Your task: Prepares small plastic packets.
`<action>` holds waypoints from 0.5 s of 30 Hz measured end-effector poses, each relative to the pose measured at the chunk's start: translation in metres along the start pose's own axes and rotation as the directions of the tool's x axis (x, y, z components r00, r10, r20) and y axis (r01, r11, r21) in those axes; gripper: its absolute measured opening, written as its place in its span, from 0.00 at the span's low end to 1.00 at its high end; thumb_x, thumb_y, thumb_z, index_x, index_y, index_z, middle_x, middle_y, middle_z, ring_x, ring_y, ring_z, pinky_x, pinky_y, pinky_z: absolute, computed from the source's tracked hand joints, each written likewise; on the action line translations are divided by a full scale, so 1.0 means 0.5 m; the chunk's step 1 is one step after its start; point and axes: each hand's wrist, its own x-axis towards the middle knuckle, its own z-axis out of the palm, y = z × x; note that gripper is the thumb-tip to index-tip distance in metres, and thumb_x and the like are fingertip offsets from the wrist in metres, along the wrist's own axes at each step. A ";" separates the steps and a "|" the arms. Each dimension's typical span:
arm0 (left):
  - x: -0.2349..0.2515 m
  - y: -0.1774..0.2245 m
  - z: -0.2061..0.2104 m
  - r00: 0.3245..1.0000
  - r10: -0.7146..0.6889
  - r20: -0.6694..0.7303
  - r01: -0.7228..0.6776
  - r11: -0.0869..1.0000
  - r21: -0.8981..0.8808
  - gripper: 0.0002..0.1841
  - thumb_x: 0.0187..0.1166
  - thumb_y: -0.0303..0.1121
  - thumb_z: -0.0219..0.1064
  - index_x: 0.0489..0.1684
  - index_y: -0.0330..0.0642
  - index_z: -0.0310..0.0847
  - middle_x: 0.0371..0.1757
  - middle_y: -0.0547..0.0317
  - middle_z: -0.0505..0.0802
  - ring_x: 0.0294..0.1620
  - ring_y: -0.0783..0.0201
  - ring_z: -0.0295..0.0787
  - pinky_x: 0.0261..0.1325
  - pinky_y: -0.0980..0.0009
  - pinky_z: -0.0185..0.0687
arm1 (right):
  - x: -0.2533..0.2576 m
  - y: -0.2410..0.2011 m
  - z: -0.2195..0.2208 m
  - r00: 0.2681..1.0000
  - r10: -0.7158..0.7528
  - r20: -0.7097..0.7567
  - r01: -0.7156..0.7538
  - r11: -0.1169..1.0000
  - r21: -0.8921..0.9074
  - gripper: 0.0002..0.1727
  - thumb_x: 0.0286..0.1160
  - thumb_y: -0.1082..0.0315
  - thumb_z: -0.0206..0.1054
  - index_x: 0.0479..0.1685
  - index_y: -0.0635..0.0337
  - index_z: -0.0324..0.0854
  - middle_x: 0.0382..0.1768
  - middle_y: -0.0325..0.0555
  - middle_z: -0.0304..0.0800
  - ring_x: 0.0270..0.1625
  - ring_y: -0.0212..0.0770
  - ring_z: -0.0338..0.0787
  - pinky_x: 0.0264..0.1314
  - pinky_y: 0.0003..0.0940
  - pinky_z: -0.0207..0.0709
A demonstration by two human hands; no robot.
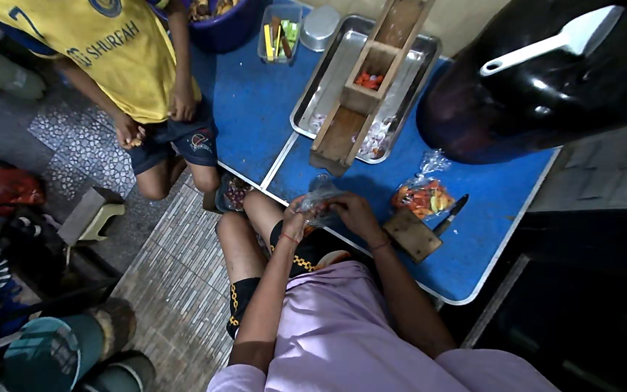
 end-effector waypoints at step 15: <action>0.004 -0.008 -0.007 0.999 0.032 0.017 -0.032 0.999 -0.032 0.25 0.75 0.15 0.68 0.72 0.37 0.74 0.56 0.49 0.89 0.45 0.64 0.87 0.50 0.66 0.86 | 0.002 -0.011 0.012 1.000 0.020 0.006 -0.021 0.990 0.142 0.10 0.81 0.69 0.70 0.52 0.67 0.89 0.48 0.59 0.93 0.47 0.51 0.93 0.57 0.51 0.86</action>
